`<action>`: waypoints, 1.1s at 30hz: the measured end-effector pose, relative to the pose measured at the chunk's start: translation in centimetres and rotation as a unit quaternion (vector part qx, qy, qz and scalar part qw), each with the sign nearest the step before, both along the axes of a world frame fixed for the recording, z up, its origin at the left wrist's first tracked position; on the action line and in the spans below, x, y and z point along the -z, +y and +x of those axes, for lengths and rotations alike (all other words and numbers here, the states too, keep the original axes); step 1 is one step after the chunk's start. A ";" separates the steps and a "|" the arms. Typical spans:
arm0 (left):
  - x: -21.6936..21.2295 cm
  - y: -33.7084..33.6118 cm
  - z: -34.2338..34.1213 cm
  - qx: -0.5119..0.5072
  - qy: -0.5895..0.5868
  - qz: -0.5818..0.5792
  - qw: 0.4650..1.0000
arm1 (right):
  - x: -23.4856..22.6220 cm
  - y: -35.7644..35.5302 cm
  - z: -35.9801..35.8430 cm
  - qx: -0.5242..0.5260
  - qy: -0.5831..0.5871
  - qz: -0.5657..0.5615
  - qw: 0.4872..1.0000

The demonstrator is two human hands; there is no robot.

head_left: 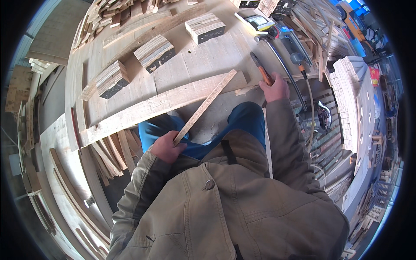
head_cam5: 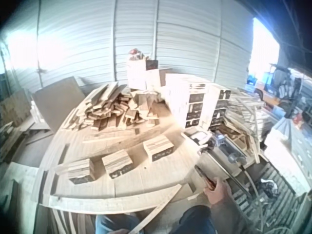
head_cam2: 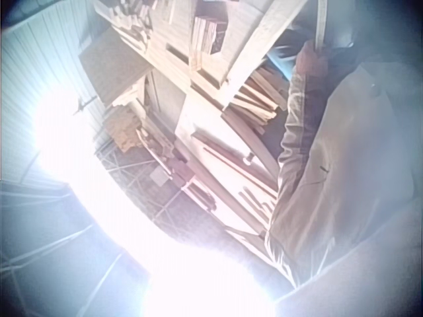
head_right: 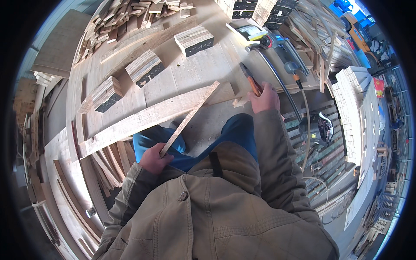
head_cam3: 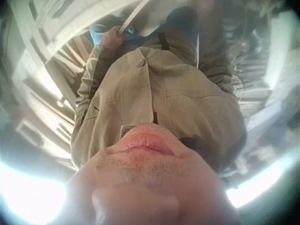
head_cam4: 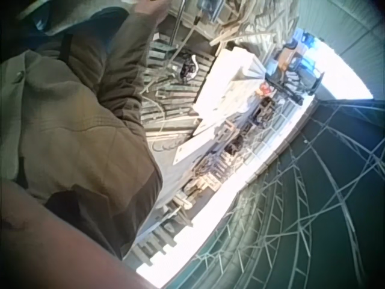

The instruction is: The person kneels on the floor and uses a hammer to pry apart a long wooden plank, then separates smaller stacked wood pieces. The person places the separated pieces onto a nearby stack.

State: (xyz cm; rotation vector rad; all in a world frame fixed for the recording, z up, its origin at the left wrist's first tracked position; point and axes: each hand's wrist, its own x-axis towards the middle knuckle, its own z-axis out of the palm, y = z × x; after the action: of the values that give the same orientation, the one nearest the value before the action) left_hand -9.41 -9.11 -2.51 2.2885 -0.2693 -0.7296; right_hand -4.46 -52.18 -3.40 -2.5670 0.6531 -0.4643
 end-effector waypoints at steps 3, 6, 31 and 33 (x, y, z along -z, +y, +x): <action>0.1 0.0 0.0 -0.007 0.008 -0.007 1.000 | -0.1 -1.1 1.9 0.004 -0.027 -0.033 0.999; 0.2 0.0 0.2 -0.004 0.007 -0.002 1.000 | 0.2 -1.5 3.1 -0.037 -0.069 -0.028 0.997; 0.4 -0.6 -0.1 0.021 -0.018 0.002 1.000 | 4.3 4.3 -3.5 -0.044 -0.158 0.207 0.965; 0.3 -0.6 -0.2 0.021 -0.004 0.000 1.000 | 4.1 4.7 -3.5 -0.050 -0.146 0.202 0.967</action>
State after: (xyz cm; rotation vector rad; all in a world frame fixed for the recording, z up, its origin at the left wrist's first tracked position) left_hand -9.64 -9.75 -2.82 2.2932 -0.3210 -0.7411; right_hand -7.92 -47.53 -7.47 -2.0825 0.4548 -0.5937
